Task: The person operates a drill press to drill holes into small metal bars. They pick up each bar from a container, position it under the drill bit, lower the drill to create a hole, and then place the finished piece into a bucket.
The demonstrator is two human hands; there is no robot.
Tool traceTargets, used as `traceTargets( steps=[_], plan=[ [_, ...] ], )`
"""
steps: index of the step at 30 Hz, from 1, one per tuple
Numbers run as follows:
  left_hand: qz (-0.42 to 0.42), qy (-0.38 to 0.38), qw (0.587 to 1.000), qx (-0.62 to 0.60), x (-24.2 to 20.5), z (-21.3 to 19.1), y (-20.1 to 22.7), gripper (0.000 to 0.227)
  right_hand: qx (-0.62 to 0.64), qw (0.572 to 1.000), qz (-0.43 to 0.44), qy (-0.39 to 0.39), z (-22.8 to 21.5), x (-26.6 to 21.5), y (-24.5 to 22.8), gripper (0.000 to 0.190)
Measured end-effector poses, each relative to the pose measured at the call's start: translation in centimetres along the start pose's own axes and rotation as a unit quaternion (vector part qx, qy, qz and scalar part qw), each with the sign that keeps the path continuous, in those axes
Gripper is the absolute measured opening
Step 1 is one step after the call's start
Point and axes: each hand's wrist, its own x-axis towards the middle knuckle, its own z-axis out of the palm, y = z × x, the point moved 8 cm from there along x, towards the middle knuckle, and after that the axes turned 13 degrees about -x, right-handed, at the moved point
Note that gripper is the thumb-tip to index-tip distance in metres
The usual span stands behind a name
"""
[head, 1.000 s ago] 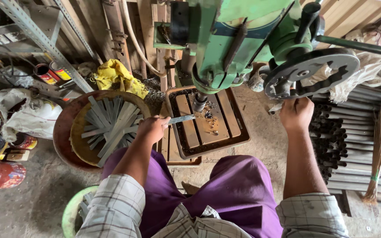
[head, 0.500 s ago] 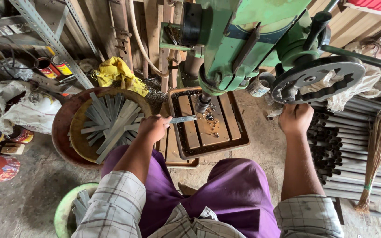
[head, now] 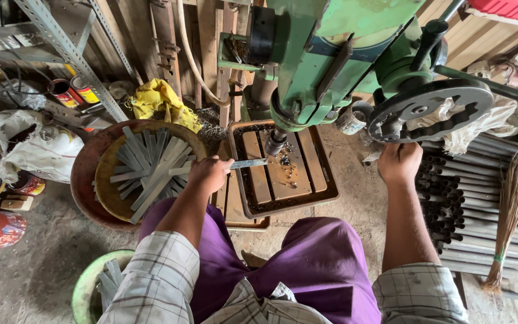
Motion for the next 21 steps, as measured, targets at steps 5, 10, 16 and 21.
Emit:
traceTargets(
  steps=[5,10,16,21],
  plan=[
    [-0.004,0.015,1.000,0.008,-0.1,-0.6,0.3,0.047,0.060,0.998,-0.022,0.010,0.7,0.1,0.2,0.042],
    [-0.017,0.006,1.000,-0.015,-0.3,-0.4,-0.1,0.046,0.153,0.988,-0.019,-0.002,2.3,0.7,0.2,0.024],
    [0.009,0.049,0.998,-0.025,0.2,-0.2,-0.2,0.043,-0.128,0.968,0.129,-0.171,-4.4,-1.2,-0.8,0.040],
    [0.012,0.036,0.998,-0.056,-1.7,-1.5,0.9,0.036,-0.076,0.973,0.112,-0.188,-9.7,-1.7,-4.6,0.040]
  ],
)
